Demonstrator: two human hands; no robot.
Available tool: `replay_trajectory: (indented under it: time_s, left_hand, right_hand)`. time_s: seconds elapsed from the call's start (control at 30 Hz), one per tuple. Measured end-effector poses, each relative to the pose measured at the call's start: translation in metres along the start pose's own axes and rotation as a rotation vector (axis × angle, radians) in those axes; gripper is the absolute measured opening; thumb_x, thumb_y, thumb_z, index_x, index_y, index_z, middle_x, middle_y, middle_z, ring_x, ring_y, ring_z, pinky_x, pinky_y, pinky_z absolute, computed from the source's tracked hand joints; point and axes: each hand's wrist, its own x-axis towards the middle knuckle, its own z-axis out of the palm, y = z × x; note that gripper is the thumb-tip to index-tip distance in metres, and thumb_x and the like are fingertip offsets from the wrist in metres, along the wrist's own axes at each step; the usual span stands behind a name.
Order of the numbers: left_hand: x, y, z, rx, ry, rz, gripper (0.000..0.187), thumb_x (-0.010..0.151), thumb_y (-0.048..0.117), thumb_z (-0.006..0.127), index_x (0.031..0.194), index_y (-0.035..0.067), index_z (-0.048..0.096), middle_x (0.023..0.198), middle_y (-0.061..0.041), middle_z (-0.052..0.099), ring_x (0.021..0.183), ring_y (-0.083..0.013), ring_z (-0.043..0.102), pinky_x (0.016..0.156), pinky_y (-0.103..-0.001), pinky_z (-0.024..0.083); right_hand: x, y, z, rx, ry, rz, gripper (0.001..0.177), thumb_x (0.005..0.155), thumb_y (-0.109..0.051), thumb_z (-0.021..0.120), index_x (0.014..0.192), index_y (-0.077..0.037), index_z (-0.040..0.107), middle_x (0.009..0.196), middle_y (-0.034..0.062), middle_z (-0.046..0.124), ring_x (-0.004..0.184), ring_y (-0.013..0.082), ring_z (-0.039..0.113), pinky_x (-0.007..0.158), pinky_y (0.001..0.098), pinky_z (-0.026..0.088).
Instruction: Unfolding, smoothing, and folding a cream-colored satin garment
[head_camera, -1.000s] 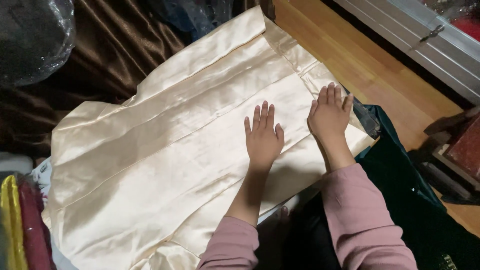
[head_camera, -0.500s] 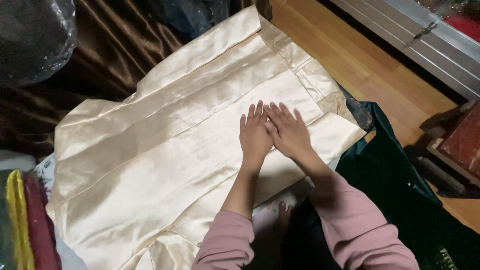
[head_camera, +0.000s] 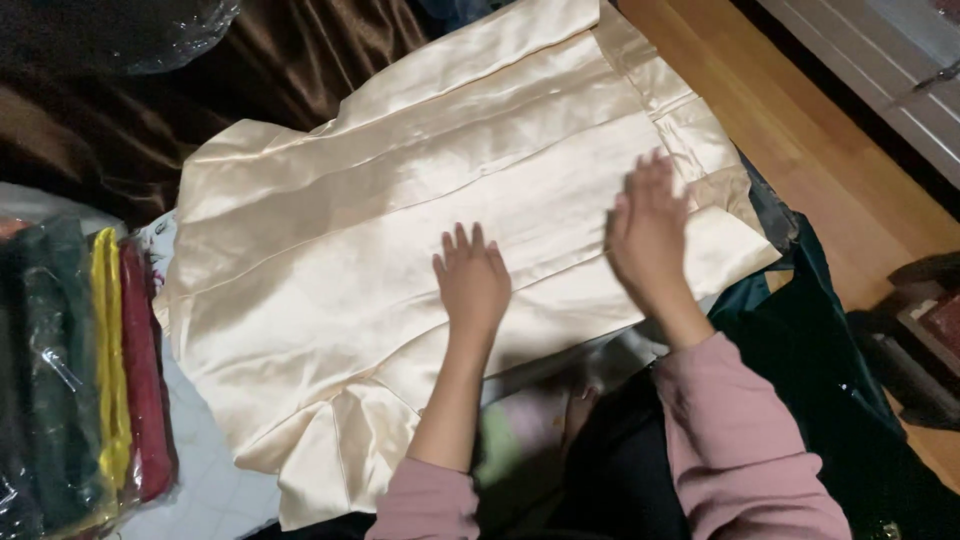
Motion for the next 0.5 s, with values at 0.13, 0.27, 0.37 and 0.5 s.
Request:
replay_trajectory:
  time_s: [0.13, 0.27, 0.37, 0.5]
  left_hand:
    - [-0.038, 0.027, 0.005, -0.060, -0.034, 0.177, 0.055, 0.105, 0.024, 0.036, 0.156, 0.004, 0.040, 0.163, -0.021, 0.036, 0.153, -0.0400, 0.028, 0.120, -0.062, 0.019]
    - [-0.054, -0.001, 0.026, 0.102, 0.014, 0.228, 0.057, 0.105, 0.029, 0.032, 0.160, 0.017, 0.034, 0.170, -0.008, 0.026, 0.157, -0.0328, 0.020, 0.124, -0.053, 0.014]
    - [-0.058, -0.022, 0.004, 0.175, 0.009, 0.116, 0.057, 0.107, 0.040, 0.027, 0.162, 0.026, 0.030, 0.172, -0.005, 0.021, 0.158, -0.0320, 0.015, 0.125, -0.053, 0.008]
    - [-0.075, -0.043, -0.036, 0.225, -0.166, -0.100, 0.060, 0.109, 0.046, 0.020, 0.165, 0.027, 0.018, 0.174, -0.002, 0.009, 0.160, -0.0303, 0.002, 0.126, -0.051, -0.002]
  right_hand:
    - [-0.043, -0.030, 0.057, 0.374, -0.162, -0.325, 0.052, 0.104, -0.009, 0.037, 0.152, 0.013, 0.036, 0.158, 0.0396, 0.031, 0.147, 0.0584, 0.024, 0.119, 0.0661, 0.019]
    - [-0.063, -0.032, 0.074, 0.012, -0.347, -0.383, 0.055, 0.109, -0.038, 0.032, 0.160, -0.019, 0.035, 0.164, 0.0128, 0.036, 0.153, 0.0357, 0.029, 0.123, 0.0558, 0.023]
    - [-0.059, -0.033, 0.077, -0.166, -0.340, -0.343, 0.055, 0.109, -0.048, 0.027, 0.160, -0.030, 0.039, 0.166, 0.0070, 0.035, 0.155, 0.0326, 0.027, 0.122, 0.0558, 0.021]
    - [-0.050, -0.006, 0.079, -0.274, -0.357, -0.180, 0.059, 0.109, -0.049, 0.024, 0.164, -0.028, 0.032, 0.171, 0.0066, 0.025, 0.158, 0.0325, 0.018, 0.124, 0.0556, 0.016]
